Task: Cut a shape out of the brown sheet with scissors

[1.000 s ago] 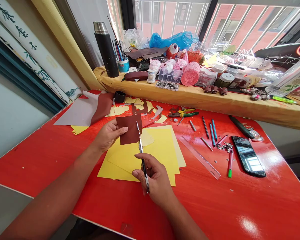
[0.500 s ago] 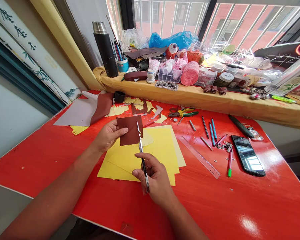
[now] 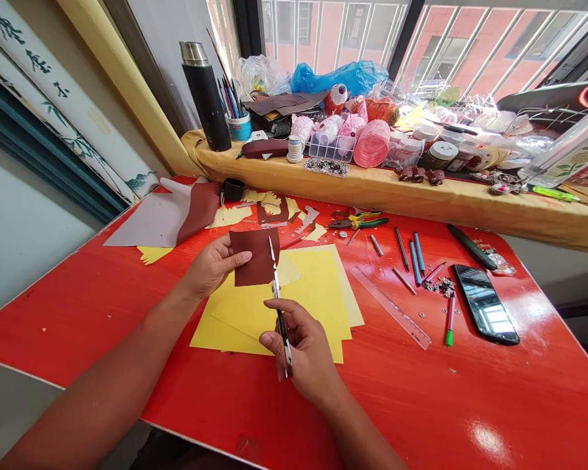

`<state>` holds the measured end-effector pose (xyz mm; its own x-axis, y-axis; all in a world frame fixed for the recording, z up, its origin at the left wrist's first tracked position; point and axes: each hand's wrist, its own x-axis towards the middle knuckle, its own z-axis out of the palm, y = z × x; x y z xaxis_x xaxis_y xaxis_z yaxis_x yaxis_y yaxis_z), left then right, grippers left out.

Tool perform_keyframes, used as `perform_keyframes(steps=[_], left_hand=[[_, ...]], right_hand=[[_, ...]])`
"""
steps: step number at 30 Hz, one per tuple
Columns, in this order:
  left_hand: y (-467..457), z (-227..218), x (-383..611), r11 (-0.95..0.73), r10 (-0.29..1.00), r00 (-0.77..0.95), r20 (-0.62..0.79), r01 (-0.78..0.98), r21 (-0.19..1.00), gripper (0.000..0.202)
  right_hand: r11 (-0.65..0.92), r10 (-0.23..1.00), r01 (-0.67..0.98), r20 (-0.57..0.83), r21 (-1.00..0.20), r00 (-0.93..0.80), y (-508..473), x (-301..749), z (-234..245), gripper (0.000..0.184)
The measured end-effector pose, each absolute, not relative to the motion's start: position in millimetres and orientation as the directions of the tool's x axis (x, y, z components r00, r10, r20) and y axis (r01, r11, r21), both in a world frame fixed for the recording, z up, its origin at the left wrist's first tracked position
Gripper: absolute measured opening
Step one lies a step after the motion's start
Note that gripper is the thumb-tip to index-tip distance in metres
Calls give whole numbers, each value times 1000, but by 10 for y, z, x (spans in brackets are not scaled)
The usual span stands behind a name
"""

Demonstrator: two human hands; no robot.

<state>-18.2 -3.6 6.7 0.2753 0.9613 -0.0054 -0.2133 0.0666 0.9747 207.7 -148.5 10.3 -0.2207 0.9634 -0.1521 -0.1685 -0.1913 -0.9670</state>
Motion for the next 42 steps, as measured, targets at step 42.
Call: perform_keyframes(steps=[42], left_hand=[[-10,56,-175,54,996,87,-35,-227,972,48]], right_hand=[[-215,946,-105,-180,-971,-268,-1501,2035,150,51]])
